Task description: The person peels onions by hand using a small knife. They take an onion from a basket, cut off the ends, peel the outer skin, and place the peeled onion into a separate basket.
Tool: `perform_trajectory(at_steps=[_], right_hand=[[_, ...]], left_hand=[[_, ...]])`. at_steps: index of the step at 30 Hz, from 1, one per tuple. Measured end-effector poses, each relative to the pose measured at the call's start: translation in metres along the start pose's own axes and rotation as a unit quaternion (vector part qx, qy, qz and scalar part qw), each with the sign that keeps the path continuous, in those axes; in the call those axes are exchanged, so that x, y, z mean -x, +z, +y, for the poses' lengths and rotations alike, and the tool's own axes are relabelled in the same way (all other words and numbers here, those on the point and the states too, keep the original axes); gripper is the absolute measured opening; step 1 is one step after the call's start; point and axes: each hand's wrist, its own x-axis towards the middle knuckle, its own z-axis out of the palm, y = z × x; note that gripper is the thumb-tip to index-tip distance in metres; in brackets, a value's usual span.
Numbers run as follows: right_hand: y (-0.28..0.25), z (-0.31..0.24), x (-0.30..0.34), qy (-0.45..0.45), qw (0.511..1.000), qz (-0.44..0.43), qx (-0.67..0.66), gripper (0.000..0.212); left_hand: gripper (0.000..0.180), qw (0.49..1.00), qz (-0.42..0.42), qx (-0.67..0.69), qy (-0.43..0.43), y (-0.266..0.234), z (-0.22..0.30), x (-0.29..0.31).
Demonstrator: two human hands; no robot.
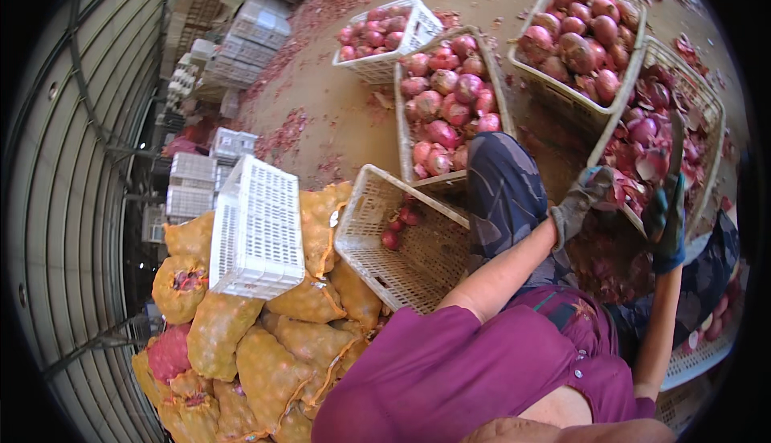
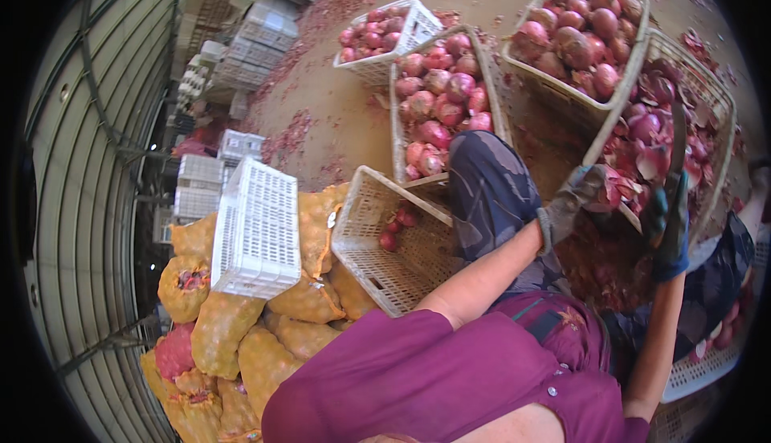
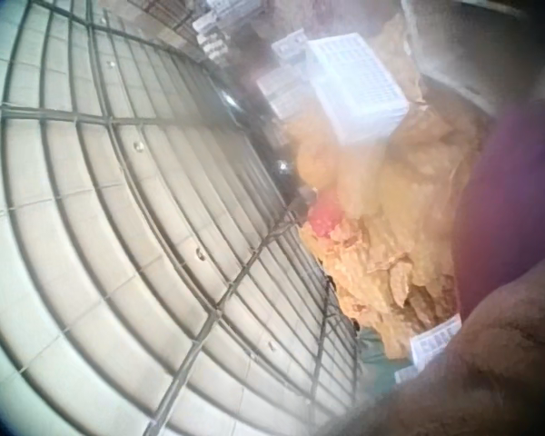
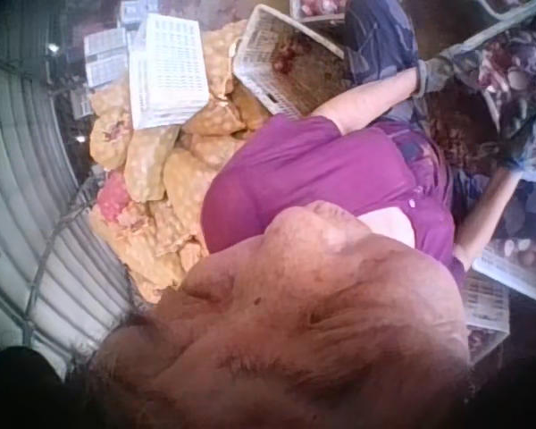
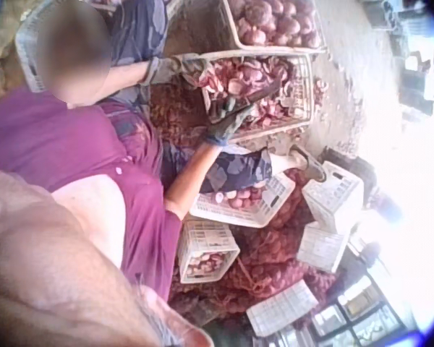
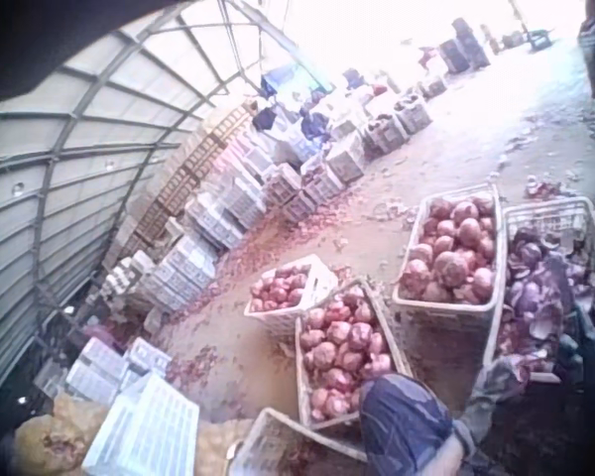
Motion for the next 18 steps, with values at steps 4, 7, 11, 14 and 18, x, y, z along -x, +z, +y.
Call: perform_trajectory(at_steps=[4, 7, 11, 14, 18], right_hand=[[0.009, -0.051, -0.026, 0.099, 0.988, 0.11, 0.049, 0.029], [0.007, -0.036, -0.024, 0.231, 0.856, 0.214, 0.41, 0.056], [0.015, -0.002, 0.021, 0.116, 0.891, 0.124, 0.421, 0.059], [0.025, 0.014, 0.056, 0.117, 0.879, 0.086, 0.454, 0.052], [0.021, 0.037, 0.071, 0.106, 0.848, 0.077, 0.513, 0.048]], left_hand=[[0.075, 0.904, 0.085, -0.384, 0.168, 0.017, 0.012, -0.01], [0.106, 0.803, 0.093, -0.559, 0.182, 0.008, 0.013, -0.009], [0.119, 0.76, 0.056, -0.629, 0.152, 0.015, 0.009, -0.009], [0.122, 0.736, 0.024, -0.661, 0.145, 0.032, 0.016, -0.003], [0.126, 0.699, -0.01, -0.698, 0.159, 0.033, 0.015, 0.0]])
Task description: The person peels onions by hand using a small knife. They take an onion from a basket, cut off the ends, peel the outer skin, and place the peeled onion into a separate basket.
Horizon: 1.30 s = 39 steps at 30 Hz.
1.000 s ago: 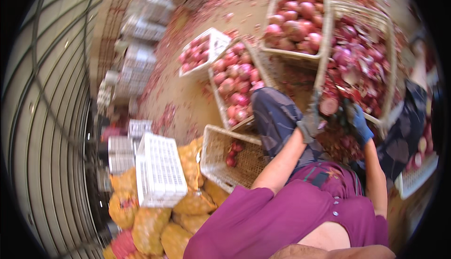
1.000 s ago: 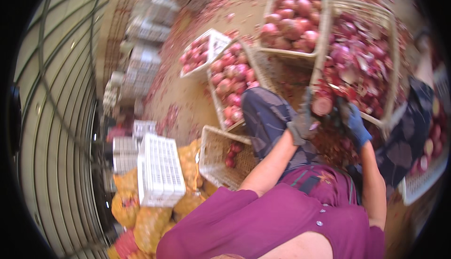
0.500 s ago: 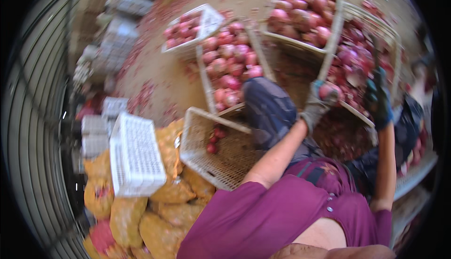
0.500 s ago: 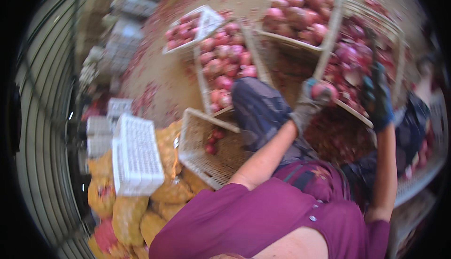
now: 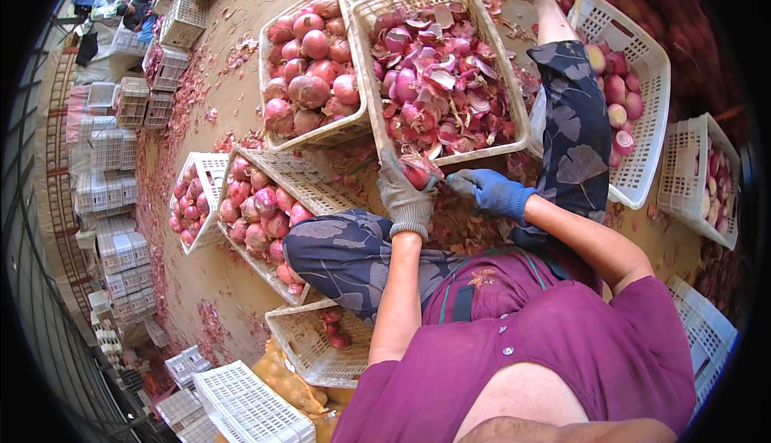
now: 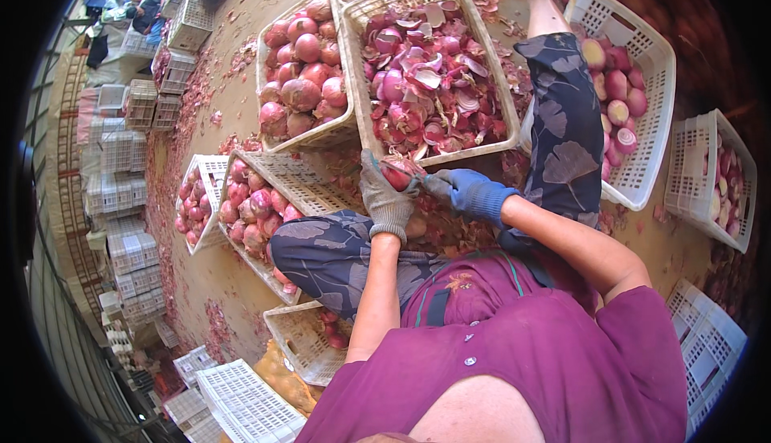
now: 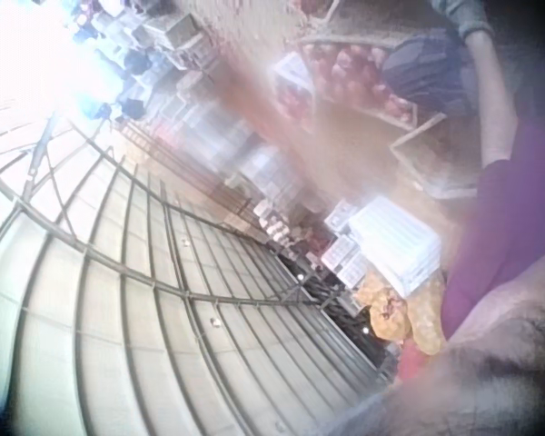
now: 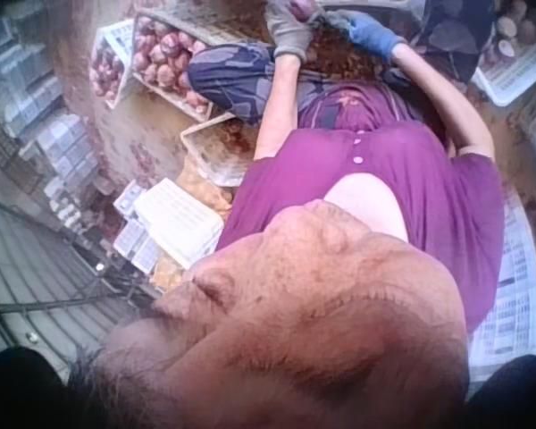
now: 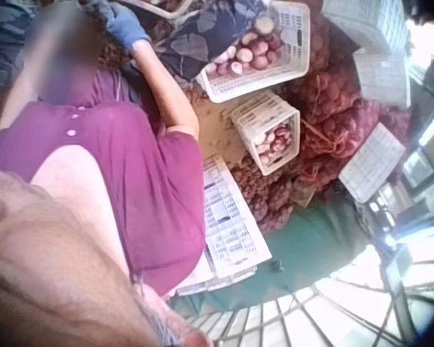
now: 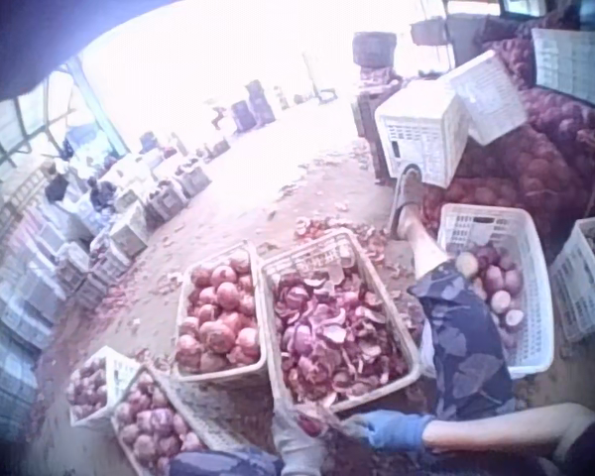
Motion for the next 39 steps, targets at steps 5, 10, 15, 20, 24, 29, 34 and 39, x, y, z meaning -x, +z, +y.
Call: perform_trajectory(at_steps=[5, 10, 15, 20, 24, 29, 34, 39], right_hand=[[0.0, -0.005, 0.013, -0.026, 0.997, 0.037, 0.065, 0.046], [-0.008, -0.023, 0.015, 0.031, 0.997, 0.004, 0.07, 0.045], [-0.009, -0.013, 0.003, 0.021, 0.999, -0.031, 0.007, 0.045], [0.0, -0.016, -0.022, 0.084, 0.996, -0.026, 0.03, 0.042], [-0.011, -0.063, -0.029, 0.158, 0.984, -0.034, 0.076, 0.064], [-0.003, -0.028, -0.048, 0.083, 0.993, -0.023, 0.075, 0.063], [-0.003, -0.046, -0.029, 0.071, 0.991, 0.016, 0.113, 0.063], [0.007, -0.012, -0.049, 0.061, 0.992, 0.024, 0.112, 0.065]], left_hand=[[0.129, 0.999, -0.004, 0.028, -0.025, 0.008, 0.005, -0.002], [0.13, 0.998, -0.012, 0.045, -0.045, 0.012, 0.013, -0.007], [0.124, 0.998, -0.04, 0.019, -0.051, 0.007, 0.024, -0.008], [0.115, 0.999, -0.029, 0.012, -0.042, 0.013, 0.017, -0.005], [0.109, 0.998, -0.031, 0.002, -0.06, 0.012, 0.022, -0.007], [0.101, 0.995, -0.049, -0.054, -0.068, 0.013, 0.023, -0.009], [0.086, 0.996, -0.033, -0.066, -0.043, 0.017, 0.013, -0.008], [0.088, 0.996, -0.029, -0.08, -0.032, 0.02, 0.016, -0.005]])
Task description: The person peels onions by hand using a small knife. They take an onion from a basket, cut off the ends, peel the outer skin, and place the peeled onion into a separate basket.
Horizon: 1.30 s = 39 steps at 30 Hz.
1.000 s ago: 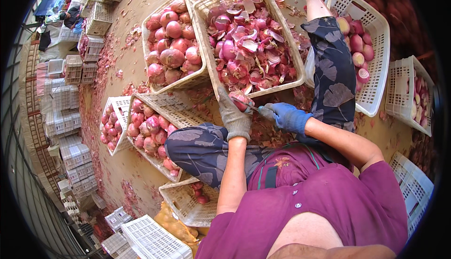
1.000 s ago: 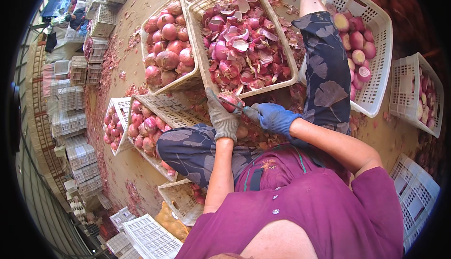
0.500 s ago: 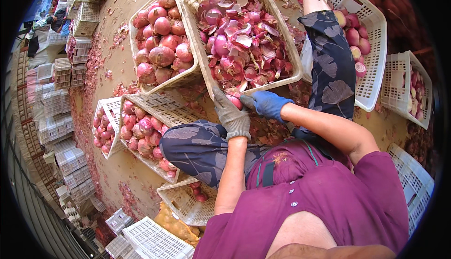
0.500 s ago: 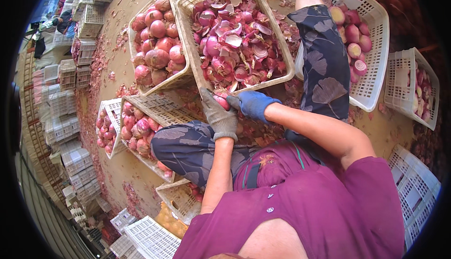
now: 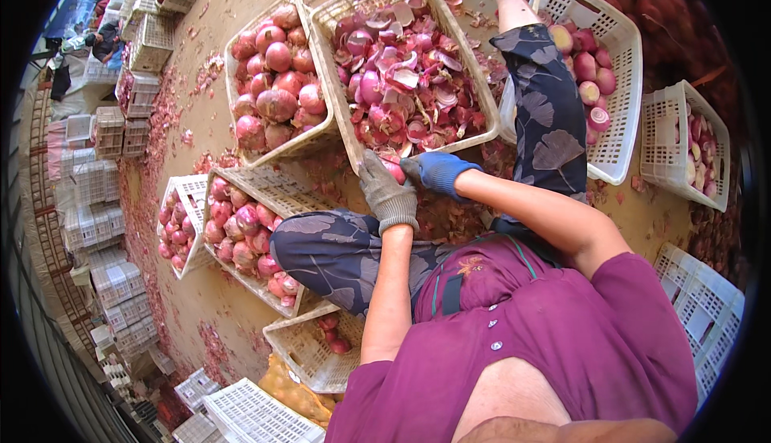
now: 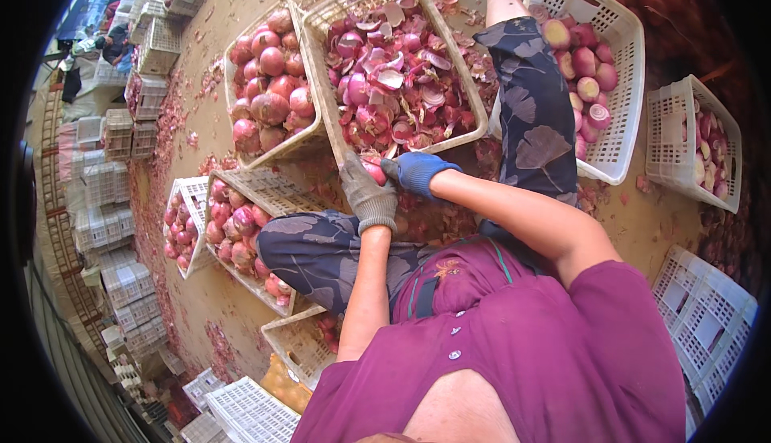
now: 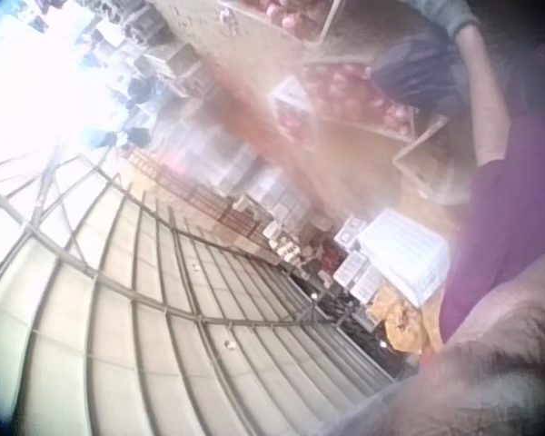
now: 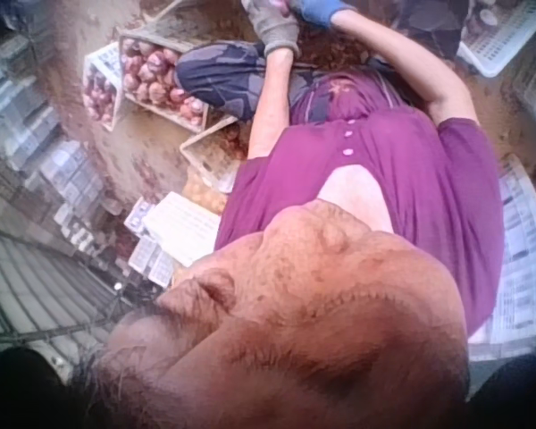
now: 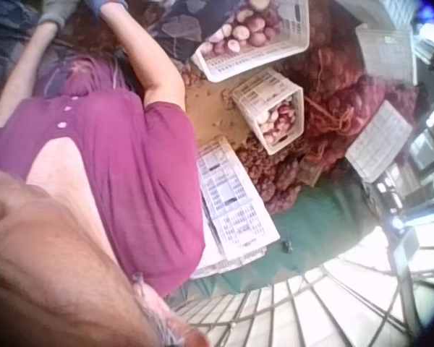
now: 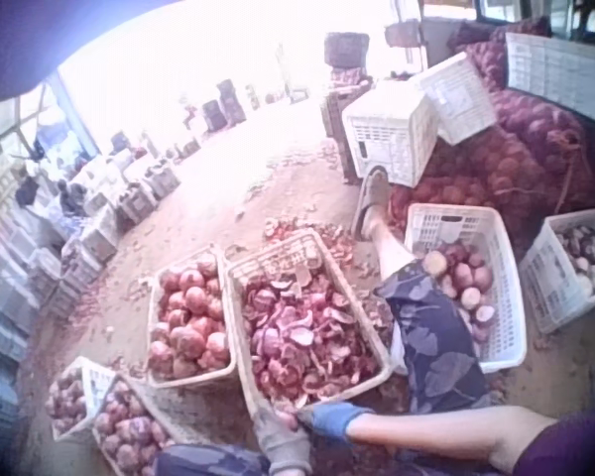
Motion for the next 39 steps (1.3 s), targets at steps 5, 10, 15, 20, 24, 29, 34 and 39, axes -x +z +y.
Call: perform_trajectory(at_steps=[5, 10, 15, 20, 24, 29, 34, 39], right_hand=[[0.008, 0.04, -0.005, 0.016, 1.0, -0.016, -0.004, 0.07], [0.0, 0.042, 0.041, 0.121, 0.981, -0.027, -0.152, 0.067], [0.003, 0.047, 0.043, 0.116, 0.978, -0.021, -0.17, 0.063], [0.006, 0.059, 0.04, 0.09, 0.988, -0.011, -0.129, 0.066], [0.006, 0.044, 0.043, 0.116, 0.981, -0.02, -0.154, 0.071], [-0.021, 0.012, 0.058, 0.118, 0.918, -0.06, -0.375, 0.065], [-0.062, -0.041, 0.079, 0.009, 0.89, -0.089, -0.446, 0.068], [-0.089, -0.072, 0.086, -0.041, 0.895, -0.106, -0.431, 0.068]], left_hand=[[0.09, 0.999, 0.014, -0.001, 0.037, -0.004, -0.001, 0.0], [0.091, 0.997, 0.024, 0.074, 0.024, -0.001, -0.017, 0.002], [0.085, 0.971, 0.044, 0.218, -0.082, 0.006, -0.041, -0.007], [0.032, 0.754, -0.119, 0.626, -0.16, -0.045, -0.011, -0.017], [0.053, 0.55, -0.151, 0.807, -0.154, -0.084, -0.017, -0.018], [0.067, 0.541, -0.174, 0.816, -0.106, -0.137, 0.007, -0.037], [0.072, 0.625, -0.173, 0.759, -0.049, -0.144, 0.014, -0.06], [0.068, 0.529, -0.185, 0.825, -0.069, -0.122, 0.01, -0.075]])
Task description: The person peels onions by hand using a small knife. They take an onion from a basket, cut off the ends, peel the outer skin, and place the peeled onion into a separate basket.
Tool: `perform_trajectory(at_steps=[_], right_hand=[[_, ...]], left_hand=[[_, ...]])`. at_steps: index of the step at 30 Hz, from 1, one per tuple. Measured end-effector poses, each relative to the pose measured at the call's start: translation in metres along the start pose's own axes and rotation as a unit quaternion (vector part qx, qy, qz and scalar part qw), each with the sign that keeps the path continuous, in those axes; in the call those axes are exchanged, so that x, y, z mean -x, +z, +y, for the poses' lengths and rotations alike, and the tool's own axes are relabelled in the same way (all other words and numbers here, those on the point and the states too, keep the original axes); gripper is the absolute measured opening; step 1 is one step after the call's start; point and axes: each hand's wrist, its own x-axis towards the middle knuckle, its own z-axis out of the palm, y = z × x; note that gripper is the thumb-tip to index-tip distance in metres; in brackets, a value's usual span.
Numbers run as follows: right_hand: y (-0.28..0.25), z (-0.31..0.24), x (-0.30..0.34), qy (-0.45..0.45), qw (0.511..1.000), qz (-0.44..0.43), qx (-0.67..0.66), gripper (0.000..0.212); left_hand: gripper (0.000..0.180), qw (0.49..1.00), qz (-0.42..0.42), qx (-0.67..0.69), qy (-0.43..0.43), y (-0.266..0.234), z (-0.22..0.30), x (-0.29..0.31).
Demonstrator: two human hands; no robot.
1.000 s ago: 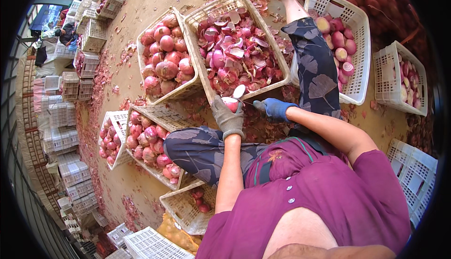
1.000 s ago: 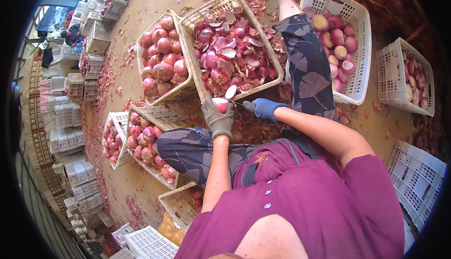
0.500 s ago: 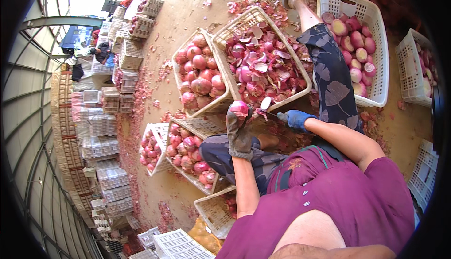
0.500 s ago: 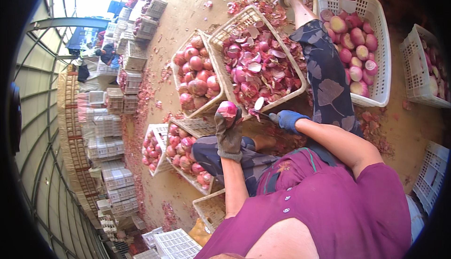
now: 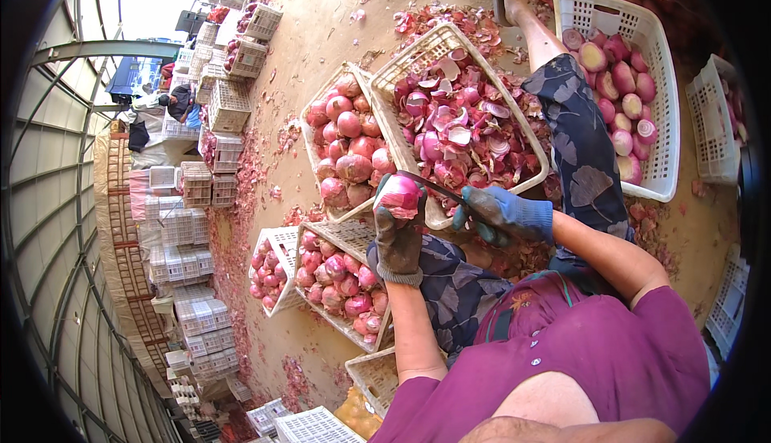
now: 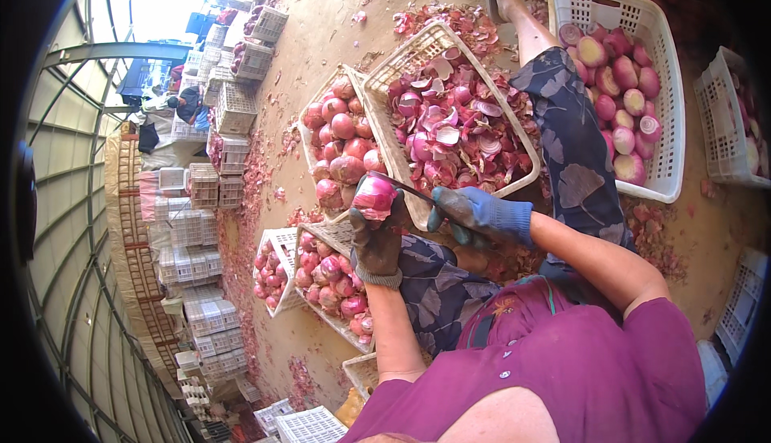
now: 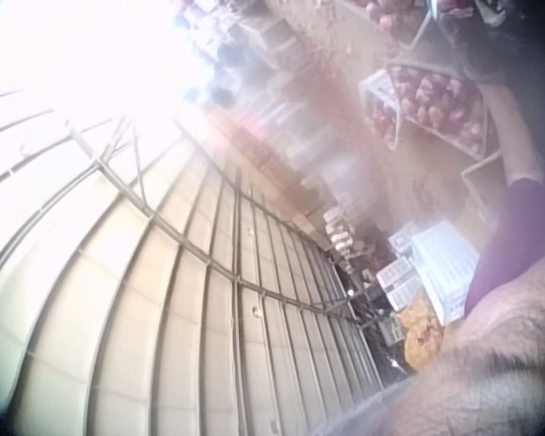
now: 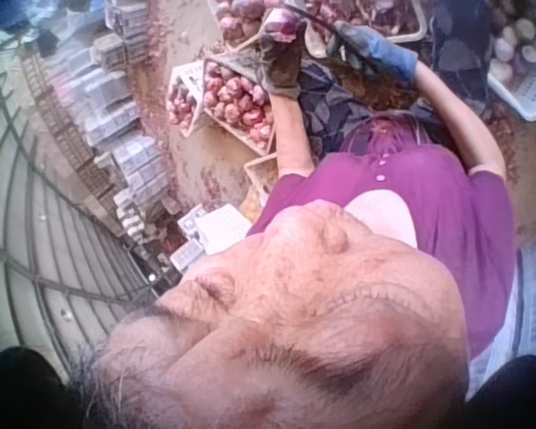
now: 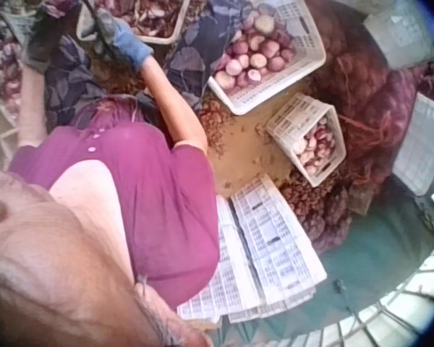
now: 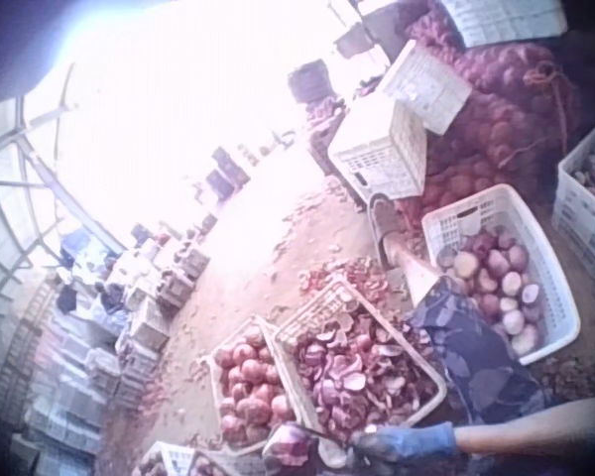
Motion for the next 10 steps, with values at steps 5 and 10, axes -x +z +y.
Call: perform_trajectory(at_steps=[5, 10], right_hand=[[0.007, -0.027, -0.023, -0.011, 0.998, -0.043, -0.042, 0.067], [0.003, -0.034, -0.042, 0.029, 0.999, -0.027, -0.018, 0.063]], left_hand=[[0.071, 1.0, -0.007, 0.006, -0.029, -0.001, 0.002, -0.008], [0.073, 0.997, -0.026, -0.074, -0.014, 0.015, 0.0, -0.013]])
